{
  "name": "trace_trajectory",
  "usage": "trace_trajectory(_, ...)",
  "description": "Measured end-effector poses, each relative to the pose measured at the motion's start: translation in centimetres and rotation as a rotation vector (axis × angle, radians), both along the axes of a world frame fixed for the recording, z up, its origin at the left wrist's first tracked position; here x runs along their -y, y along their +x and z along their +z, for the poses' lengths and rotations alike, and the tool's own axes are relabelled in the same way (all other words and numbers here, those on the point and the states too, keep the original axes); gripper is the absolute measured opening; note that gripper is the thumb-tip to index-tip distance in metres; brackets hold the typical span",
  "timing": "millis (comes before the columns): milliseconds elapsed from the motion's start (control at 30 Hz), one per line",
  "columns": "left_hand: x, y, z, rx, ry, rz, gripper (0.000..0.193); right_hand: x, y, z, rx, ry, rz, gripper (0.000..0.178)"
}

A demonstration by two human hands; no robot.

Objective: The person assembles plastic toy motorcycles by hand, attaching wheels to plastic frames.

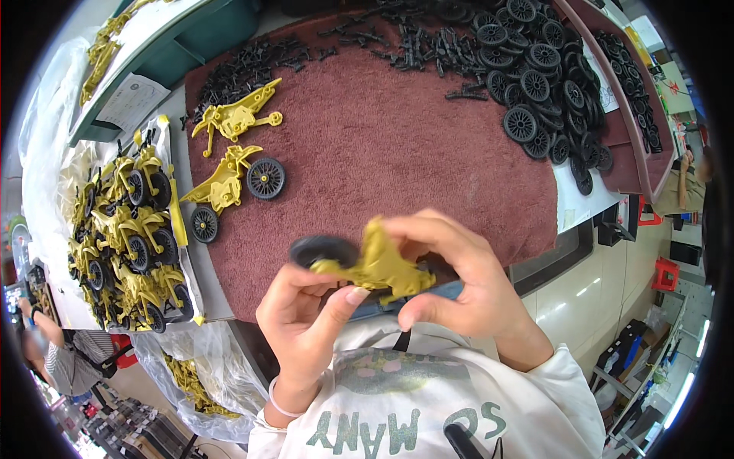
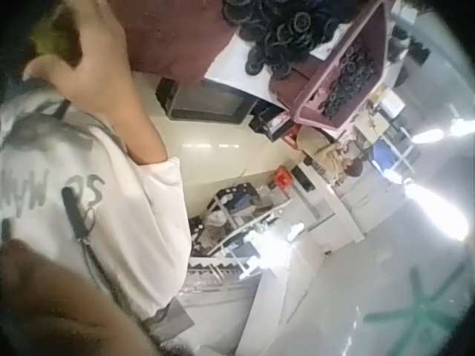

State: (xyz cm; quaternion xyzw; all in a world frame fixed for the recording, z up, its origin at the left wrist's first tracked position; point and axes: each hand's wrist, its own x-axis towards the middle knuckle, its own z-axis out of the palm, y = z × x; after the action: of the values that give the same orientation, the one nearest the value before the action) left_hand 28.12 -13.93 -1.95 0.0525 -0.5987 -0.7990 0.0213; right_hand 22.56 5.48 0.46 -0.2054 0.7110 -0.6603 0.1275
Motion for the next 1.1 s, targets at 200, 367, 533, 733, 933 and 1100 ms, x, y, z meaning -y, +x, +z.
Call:
trace_trajectory(200, 1.1, -1.1, -0.3, -0.146, 0.103, 0.003, 0.057, -0.1, 0.2, 0.1, -0.060, 0.054, -0.037, 0.043)
trace_trajectory(367, 2.7, -2.0, 1.0, -0.299, -0.207, -0.146, 0.046, -0.3, -0.3, 0.3, -0.325, 0.112, -0.003, 0.039)
trace_trajectory(533, 1.3, -1.7, 1.0, -0.327, -0.360, -0.058, 0.029, 0.2, 0.2, -0.8, -0.266, 0.036, -0.107, 0.041)
trace_trajectory(733, 1.1, -1.6, 2.1, -0.328, -0.764, -0.100, 0.034, 0.7, 0.4, -1.4, -0.276, 0.029, -0.117, 0.041)
trace_trajectory(933, 0.6, -1.2, 1.1, -0.411, -0.752, -0.002, 0.036, 0.7, 0.4, -1.0, -0.307, 0.005, -0.145, 0.041)
trace_trajectory(1100, 1.2, -1.1, 1.8, -0.328, -0.727, -0.029, 0.034, 1.1, 0.3, -0.6, -0.219, -0.015, -0.126, 0.039)
